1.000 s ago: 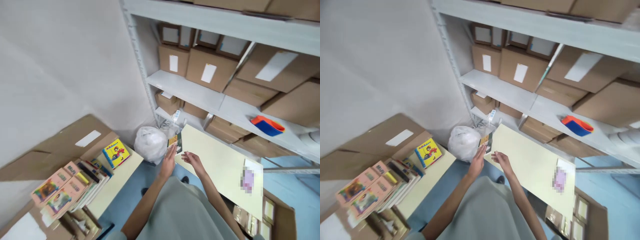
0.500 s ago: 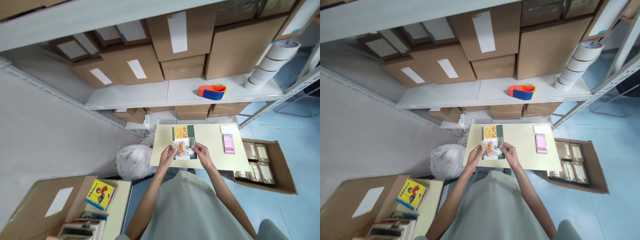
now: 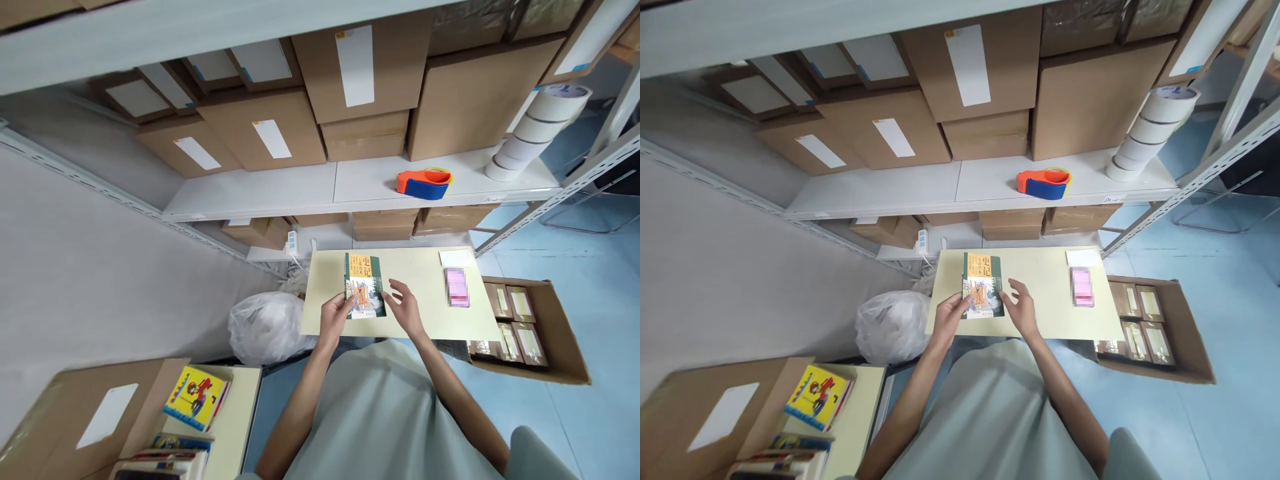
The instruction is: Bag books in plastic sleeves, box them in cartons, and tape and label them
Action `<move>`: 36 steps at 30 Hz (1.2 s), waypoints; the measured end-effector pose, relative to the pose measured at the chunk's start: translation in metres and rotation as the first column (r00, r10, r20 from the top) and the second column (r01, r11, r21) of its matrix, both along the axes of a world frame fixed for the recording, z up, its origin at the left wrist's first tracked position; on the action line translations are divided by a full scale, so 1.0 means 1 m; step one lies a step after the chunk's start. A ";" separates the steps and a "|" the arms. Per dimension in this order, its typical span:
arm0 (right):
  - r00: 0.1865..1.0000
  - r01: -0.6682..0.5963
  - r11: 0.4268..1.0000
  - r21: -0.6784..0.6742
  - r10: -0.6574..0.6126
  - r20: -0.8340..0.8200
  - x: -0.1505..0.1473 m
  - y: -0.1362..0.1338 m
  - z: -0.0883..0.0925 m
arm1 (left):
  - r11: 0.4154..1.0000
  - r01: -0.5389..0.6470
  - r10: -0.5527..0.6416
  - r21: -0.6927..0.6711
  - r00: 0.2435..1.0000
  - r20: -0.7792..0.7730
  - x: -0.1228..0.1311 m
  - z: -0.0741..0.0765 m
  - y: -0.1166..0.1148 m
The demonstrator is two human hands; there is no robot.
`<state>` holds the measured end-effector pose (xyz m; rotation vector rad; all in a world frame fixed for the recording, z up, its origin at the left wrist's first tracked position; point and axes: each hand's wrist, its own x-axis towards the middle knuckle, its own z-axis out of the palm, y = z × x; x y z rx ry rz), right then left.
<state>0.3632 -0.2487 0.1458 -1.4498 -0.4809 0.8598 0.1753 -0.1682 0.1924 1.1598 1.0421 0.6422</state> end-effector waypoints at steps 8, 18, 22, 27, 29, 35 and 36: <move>0.980 -0.173 0.984 -0.037 0.175 0.089 -0.038 0.012 0.018 | 0.875 0.209 -0.033 0.438 0.927 -0.375 0.013 -0.023 -0.045; 0.924 -0.280 0.947 0.154 0.310 -0.224 0.002 0.007 0.050 | 1.000 -0.023 0.023 0.012 1.000 -0.020 -0.020 -0.009 0.008; 0.884 -0.340 0.924 0.176 0.378 -0.275 0.005 0.005 0.057 | 0.980 0.129 -0.117 -0.151 0.989 0.088 -0.030 0.024 0.019; 0.874 -0.366 0.909 0.200 0.410 -0.263 0.009 0.007 0.059 | 0.980 0.078 -0.072 -0.182 0.997 0.039 -0.023 0.042 0.014; 0.881 -0.368 0.909 0.196 0.408 -0.240 0.011 0.007 0.061 | 0.983 0.062 -0.057 -0.171 0.998 0.036 -0.019 0.044 0.013; 0.914 -0.364 0.923 0.125 0.380 -0.141 0.018 0.013 0.055 | 0.995 0.015 -0.012 -0.097 0.999 0.031 -0.010 0.038 0.013; 0.933 -0.335 0.937 0.102 0.345 -0.101 0.018 0.016 0.051 | 0.998 0.005 -0.003 -0.064 1.000 0.021 -0.008 0.035 0.014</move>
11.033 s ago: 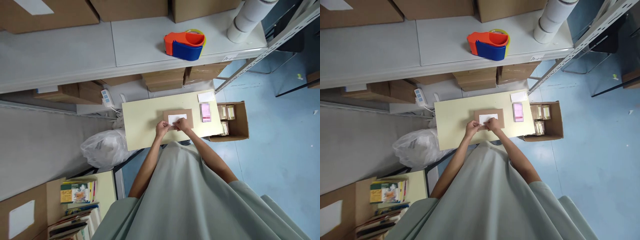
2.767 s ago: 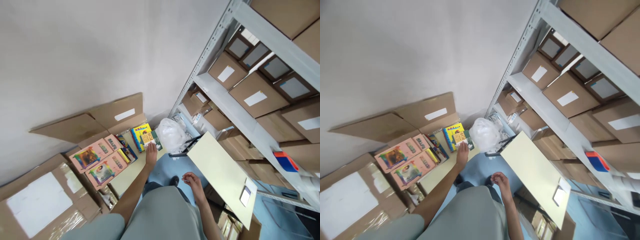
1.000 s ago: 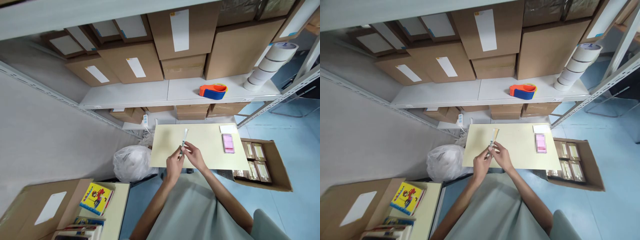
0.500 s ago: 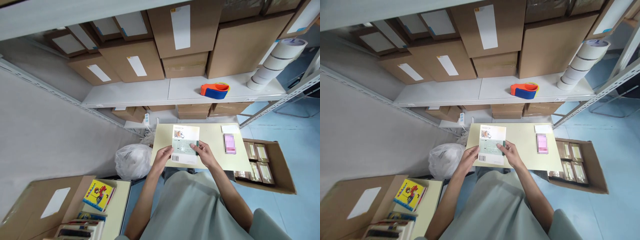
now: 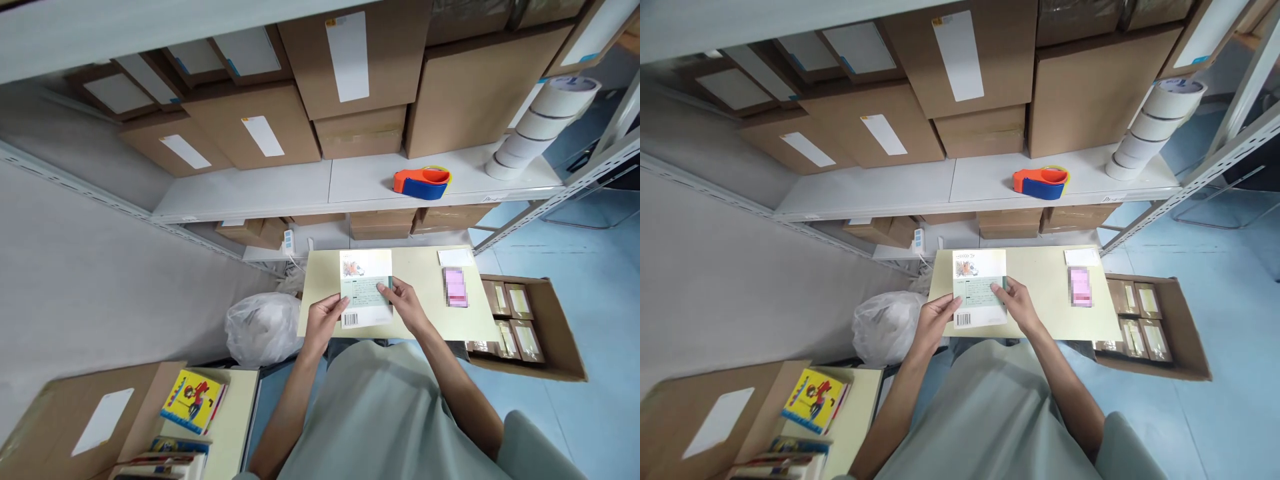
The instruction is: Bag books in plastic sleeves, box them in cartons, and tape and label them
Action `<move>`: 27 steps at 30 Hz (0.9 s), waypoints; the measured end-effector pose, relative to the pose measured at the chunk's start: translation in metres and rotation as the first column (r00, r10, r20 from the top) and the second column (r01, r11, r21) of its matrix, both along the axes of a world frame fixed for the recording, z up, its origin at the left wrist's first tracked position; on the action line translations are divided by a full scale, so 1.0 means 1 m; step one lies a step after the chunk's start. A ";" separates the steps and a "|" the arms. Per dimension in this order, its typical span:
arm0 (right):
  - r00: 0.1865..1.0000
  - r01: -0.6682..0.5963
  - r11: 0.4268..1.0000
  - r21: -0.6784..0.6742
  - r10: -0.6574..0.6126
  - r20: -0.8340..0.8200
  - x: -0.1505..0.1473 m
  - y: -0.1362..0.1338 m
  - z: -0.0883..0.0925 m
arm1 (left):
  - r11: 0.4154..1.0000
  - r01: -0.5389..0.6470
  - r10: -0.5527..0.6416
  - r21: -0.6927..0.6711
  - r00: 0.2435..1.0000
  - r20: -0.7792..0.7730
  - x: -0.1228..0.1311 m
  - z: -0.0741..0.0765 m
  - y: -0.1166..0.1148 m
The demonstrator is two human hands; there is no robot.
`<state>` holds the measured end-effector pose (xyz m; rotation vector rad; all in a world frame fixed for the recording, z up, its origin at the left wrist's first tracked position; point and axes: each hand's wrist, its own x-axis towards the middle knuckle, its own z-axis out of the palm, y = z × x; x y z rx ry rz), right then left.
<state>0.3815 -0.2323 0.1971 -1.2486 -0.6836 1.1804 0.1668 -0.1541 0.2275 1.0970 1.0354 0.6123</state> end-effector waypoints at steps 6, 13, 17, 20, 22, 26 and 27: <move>0.984 0.135 0.991 -0.006 -0.133 0.117 -0.026 0.014 -0.022 | 0.920 0.026 0.098 0.392 0.952 -0.292 0.016 -0.019 -0.003; 0.981 0.085 0.996 0.025 -0.088 0.175 -0.038 0.012 -0.023 | 0.746 0.315 0.043 0.587 0.856 -0.514 0.046 -0.032 -0.045; 0.983 0.108 0.994 0.025 -0.111 0.144 -0.013 0.013 -0.019 | 0.835 0.228 -0.005 0.500 0.913 -0.408 0.045 -0.044 -0.039; 0.995 0.057 0.998 0.022 -0.059 0.078 0.001 0.010 -0.009 | 0.923 0.033 0.108 0.383 0.935 -0.339 0.030 -0.046 -0.014; 1.000 0.015 1.000 0.005 -0.015 -0.003 0.006 0.006 -0.003 | 0.951 -0.072 0.159 0.300 0.948 -0.276 0.018 -0.043 0.005; 0.979 -0.068 0.997 -0.038 0.060 -0.196 0.007 0.001 0.002 | 0.998 -0.048 0.053 0.045 0.994 -0.098 -0.001 -0.024 0.026; 0.969 -0.079 0.996 -0.039 0.067 -0.238 0.006 0.001 0.001 | 0.999 -0.032 0.032 0.006 0.997 -0.074 -0.004 -0.019 0.027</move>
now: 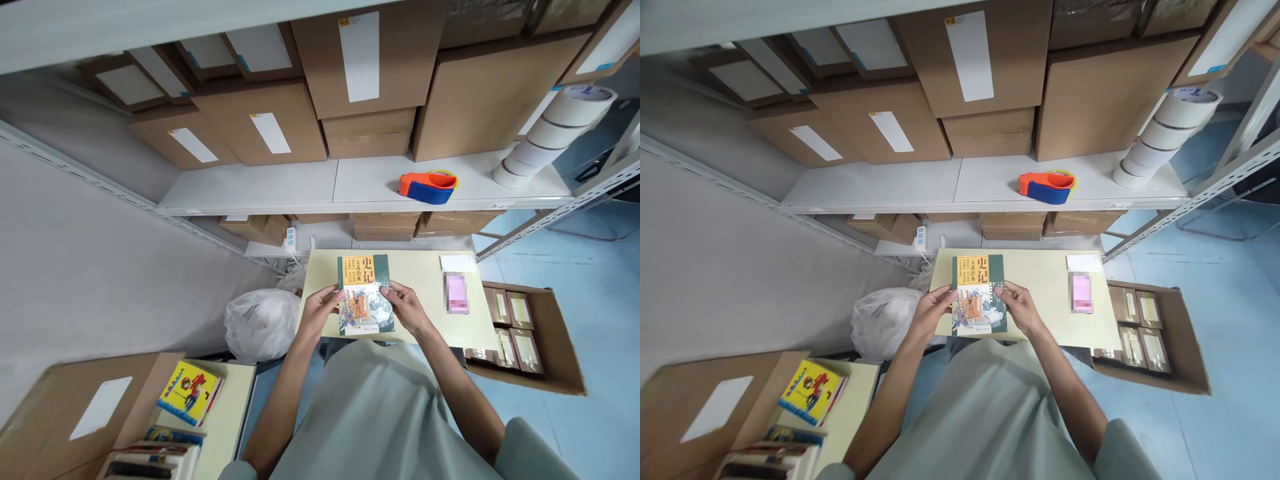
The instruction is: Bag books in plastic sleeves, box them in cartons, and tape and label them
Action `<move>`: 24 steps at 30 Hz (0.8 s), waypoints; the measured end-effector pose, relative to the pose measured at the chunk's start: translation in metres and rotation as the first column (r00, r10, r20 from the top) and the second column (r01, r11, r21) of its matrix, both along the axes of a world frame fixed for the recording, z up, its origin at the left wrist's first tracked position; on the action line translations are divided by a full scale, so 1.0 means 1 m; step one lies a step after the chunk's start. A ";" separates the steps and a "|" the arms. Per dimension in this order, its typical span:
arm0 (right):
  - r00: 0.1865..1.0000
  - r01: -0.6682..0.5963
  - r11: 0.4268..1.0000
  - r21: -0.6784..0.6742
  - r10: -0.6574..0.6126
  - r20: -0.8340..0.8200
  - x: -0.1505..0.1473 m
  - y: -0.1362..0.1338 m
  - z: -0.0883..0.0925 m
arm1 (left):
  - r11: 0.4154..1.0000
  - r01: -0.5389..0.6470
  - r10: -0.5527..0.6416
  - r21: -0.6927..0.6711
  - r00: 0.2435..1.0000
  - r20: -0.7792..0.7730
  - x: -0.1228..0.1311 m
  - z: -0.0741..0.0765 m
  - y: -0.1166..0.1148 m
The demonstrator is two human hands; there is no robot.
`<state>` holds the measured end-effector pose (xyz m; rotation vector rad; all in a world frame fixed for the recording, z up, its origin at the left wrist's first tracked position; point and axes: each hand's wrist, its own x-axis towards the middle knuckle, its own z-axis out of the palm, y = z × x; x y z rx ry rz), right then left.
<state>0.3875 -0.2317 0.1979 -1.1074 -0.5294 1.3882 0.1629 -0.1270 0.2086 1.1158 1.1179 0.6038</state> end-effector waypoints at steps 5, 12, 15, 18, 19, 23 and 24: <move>0.995 -0.007 1.000 0.015 0.009 -0.097 -0.006 0.002 -0.005 | 0.999 0.044 -0.043 -0.030 0.998 0.041 -0.007 0.018 -0.004; 0.998 -0.023 0.999 0.025 0.022 0.065 -0.006 -0.001 0.003 | 0.999 0.009 -0.010 0.053 1.000 0.013 -0.012 0.024 -0.012; 0.990 -0.004 1.000 0.015 0.002 0.140 -0.006 -0.002 0.008 | 0.995 -0.007 0.008 0.099 1.000 -0.009 -0.014 0.031 -0.016; 0.980 -0.005 0.998 0.055 -0.006 0.199 -0.008 -0.004 0.015 | 0.988 -0.017 0.018 0.153 1.000 -0.004 -0.016 0.037 -0.021; 0.975 -0.004 0.996 0.087 -0.016 0.221 -0.009 -0.005 0.018 | 0.983 -0.018 0.018 0.184 1.000 0.001 -0.017 0.039 -0.023; 0.919 0.007 0.974 0.227 -0.095 0.383 -0.008 -0.010 0.034 | 0.910 -0.007 0.028 0.415 0.999 -0.045 -0.023 0.046 -0.026; 0.898 -0.003 0.967 0.255 -0.110 0.427 -0.006 -0.012 0.037 | 0.874 0.008 0.026 0.486 0.998 -0.064 -0.025 0.049 -0.027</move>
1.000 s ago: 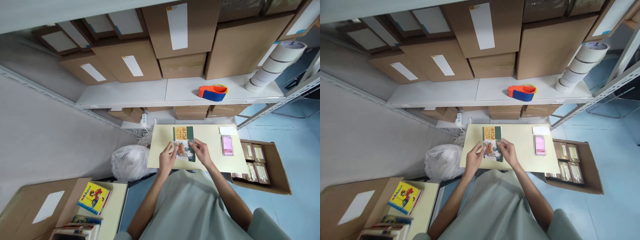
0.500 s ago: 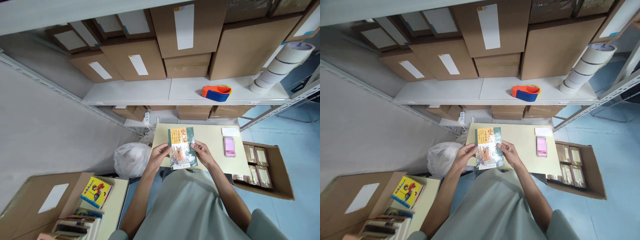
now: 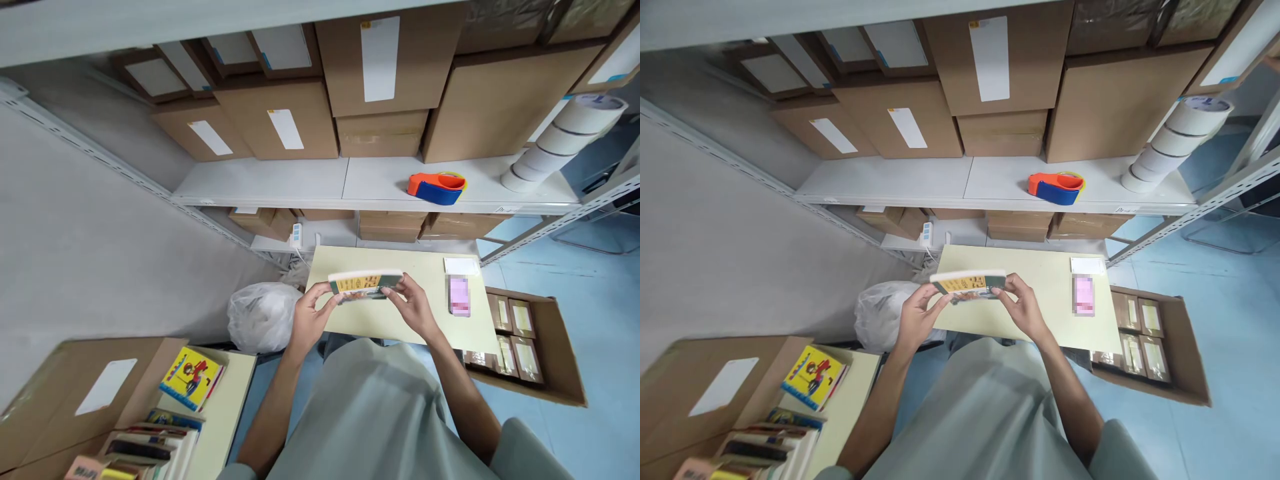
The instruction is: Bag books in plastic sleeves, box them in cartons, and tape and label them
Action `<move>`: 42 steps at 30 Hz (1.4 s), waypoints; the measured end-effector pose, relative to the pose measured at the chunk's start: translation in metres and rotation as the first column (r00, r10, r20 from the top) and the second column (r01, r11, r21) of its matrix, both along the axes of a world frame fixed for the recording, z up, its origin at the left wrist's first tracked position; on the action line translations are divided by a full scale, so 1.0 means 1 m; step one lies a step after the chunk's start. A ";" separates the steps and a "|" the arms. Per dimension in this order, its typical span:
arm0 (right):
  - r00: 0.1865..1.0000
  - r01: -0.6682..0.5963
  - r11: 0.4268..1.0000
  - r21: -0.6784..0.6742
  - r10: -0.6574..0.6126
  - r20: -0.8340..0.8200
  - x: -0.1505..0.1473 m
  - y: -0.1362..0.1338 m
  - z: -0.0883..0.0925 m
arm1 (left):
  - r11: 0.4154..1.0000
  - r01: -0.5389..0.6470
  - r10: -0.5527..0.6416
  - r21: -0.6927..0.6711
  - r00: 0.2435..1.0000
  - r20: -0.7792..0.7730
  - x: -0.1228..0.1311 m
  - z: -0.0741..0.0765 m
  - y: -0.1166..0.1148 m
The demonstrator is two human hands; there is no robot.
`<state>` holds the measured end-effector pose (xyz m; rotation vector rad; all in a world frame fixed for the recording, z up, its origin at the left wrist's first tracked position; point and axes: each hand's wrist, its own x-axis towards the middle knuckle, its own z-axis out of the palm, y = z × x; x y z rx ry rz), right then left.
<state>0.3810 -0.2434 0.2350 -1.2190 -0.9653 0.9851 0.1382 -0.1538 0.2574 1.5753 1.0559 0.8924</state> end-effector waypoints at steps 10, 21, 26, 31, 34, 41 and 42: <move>0.993 0.046 0.988 0.147 -0.061 0.100 0.004 -0.004 -0.003 | 0.916 0.106 -0.092 0.386 0.994 -0.053 -0.009 0.006 0.001; 0.993 0.083 0.996 -0.018 -0.082 0.083 -0.002 -0.003 -0.012 | 0.998 -0.056 0.056 0.001 0.997 0.061 -0.014 -0.009 -0.007; 0.994 0.040 0.998 -0.054 -0.034 0.108 0.003 -0.003 -0.021 | 0.999 -0.008 0.008 -0.036 1.000 0.001 -0.019 -0.015 -0.004; 0.998 -0.023 0.997 -0.077 0.027 0.050 0.008 -0.003 -0.029 | 0.996 -0.016 0.017 -0.088 1.000 0.014 -0.020 -0.020 -0.001; 0.999 -0.019 0.996 -0.086 0.022 0.029 0.006 -0.003 -0.025 | 0.992 -0.037 0.038 -0.121 0.999 0.009 -0.015 -0.016 -0.002; 0.998 -0.037 0.981 -0.193 0.029 -0.047 -0.007 0.004 -0.010 | 0.971 -0.052 0.052 -0.235 0.999 -0.006 -0.001 -0.004 -0.006; 0.998 -0.046 0.980 -0.194 0.037 -0.050 -0.008 0.005 -0.010 | 0.971 -0.046 0.047 -0.234 0.999 -0.003 0.000 -0.004 -0.007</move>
